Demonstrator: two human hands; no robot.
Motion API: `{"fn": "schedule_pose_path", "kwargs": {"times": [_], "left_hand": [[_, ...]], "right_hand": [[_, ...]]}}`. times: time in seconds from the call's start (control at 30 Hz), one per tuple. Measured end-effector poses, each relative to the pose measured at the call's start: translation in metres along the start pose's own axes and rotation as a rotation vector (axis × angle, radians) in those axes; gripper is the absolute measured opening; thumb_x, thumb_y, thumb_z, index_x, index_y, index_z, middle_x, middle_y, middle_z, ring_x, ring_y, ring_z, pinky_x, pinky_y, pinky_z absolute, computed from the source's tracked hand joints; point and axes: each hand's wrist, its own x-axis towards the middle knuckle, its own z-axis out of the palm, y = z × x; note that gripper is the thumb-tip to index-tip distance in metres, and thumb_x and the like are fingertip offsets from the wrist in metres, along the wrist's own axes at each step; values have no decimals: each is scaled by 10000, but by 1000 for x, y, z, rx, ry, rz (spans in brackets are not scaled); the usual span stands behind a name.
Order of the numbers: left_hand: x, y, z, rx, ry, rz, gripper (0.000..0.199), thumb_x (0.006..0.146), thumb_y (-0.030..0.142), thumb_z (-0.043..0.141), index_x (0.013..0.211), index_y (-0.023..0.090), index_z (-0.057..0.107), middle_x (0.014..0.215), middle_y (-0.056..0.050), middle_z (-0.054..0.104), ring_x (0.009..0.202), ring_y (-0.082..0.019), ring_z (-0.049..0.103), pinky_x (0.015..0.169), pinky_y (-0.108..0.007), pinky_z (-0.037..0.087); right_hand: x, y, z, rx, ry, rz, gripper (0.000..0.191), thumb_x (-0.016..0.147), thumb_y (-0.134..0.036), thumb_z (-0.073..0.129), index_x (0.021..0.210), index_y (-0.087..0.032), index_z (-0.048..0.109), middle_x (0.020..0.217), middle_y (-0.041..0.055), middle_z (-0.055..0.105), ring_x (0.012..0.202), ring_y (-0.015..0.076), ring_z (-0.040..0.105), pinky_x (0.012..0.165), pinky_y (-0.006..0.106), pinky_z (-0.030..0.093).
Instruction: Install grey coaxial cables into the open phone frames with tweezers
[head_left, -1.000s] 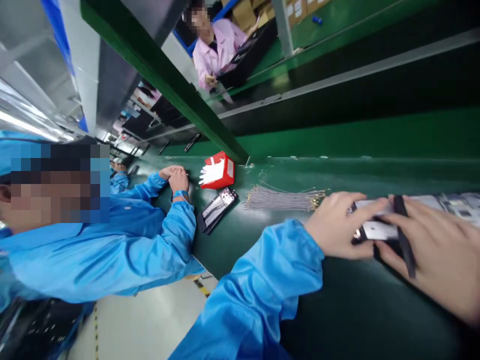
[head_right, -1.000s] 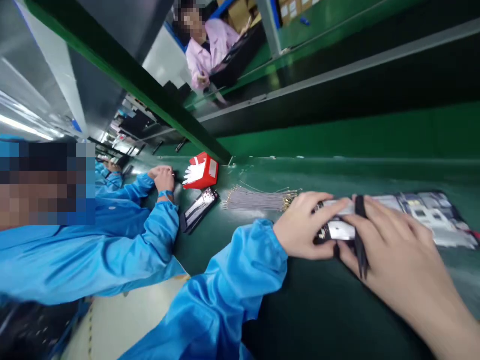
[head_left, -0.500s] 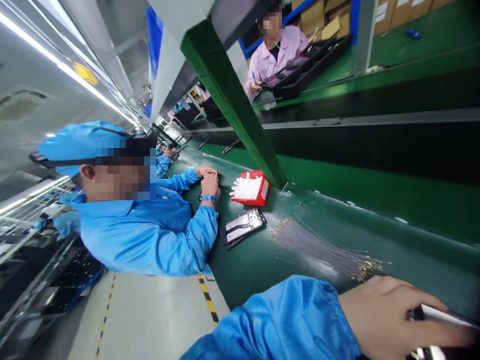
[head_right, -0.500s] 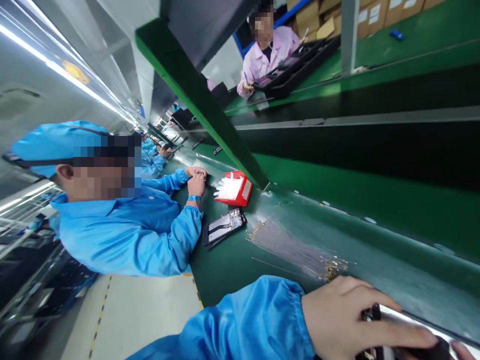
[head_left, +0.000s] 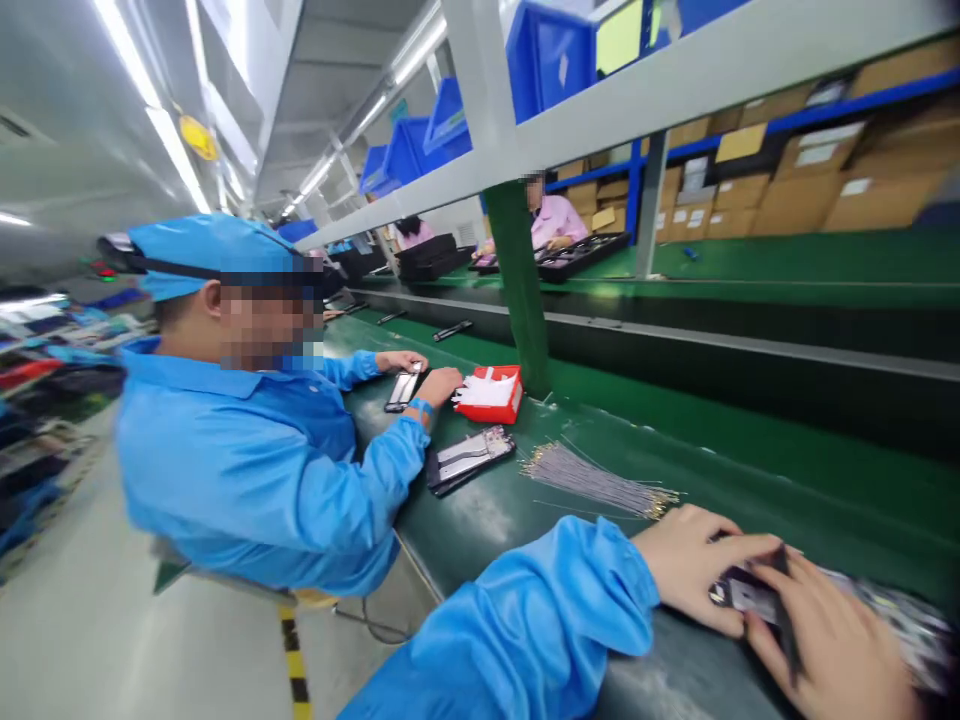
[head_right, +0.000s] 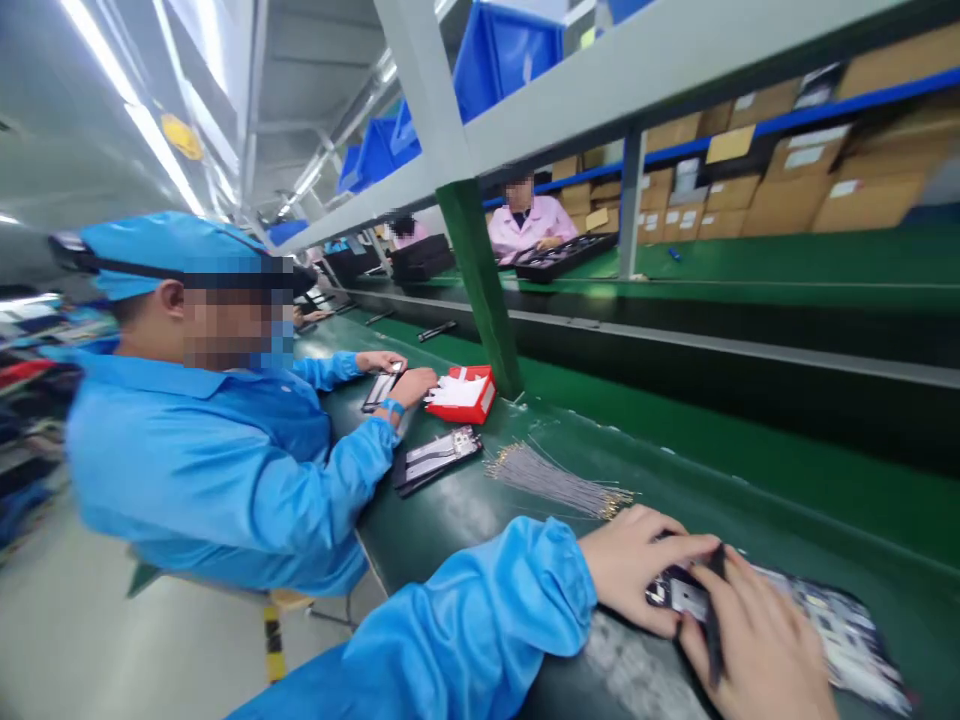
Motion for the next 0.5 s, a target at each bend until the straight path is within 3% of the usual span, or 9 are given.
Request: {"fn": "schedule_pose_path", "kwargs": {"times": [0.07, 0.13, 0.27, 0.5], "left_hand": [[1, -2, 0, -35, 14, 38, 890, 648, 501, 585, 1380, 213, 168, 1208, -91, 438, 1109, -257, 415, 978, -360, 333], [1, -3, -1, -62, 58, 68, 883, 630, 444, 604, 1374, 208, 192, 1198, -99, 434, 1095, -260, 407, 982, -371, 324], [1, -9, 1, -98, 60, 88, 878, 590, 358, 634, 1359, 192, 245, 1170, -104, 422, 1073, -260, 391, 969, -395, 335], [0, -8, -1, -67, 77, 144, 791, 617, 230, 574, 1343, 167, 269, 1163, -112, 421, 1087, -252, 387, 969, -428, 343]], "right_hand": [[2, 0, -8, -127, -113, -254, 354, 634, -401, 519, 964, -275, 544, 1081, 146, 580, 1125, 315, 475, 883, 504, 366], [3, -7, -18, -224, -179, -329, 362, 710, -309, 480, 1046, -182, 520, 1141, 162, 546, 1143, 293, 450, 903, 463, 368], [8, -31, -30, -244, -330, -222, 393, 712, -190, 445, 1092, -111, 504, 1209, 183, 483, 1162, 291, 389, 948, 456, 297], [13, -47, -39, -319, -311, -161, 367, 702, -242, 495, 1066, -190, 507, 1101, 92, 530, 1057, 223, 435, 885, 379, 310]]}}
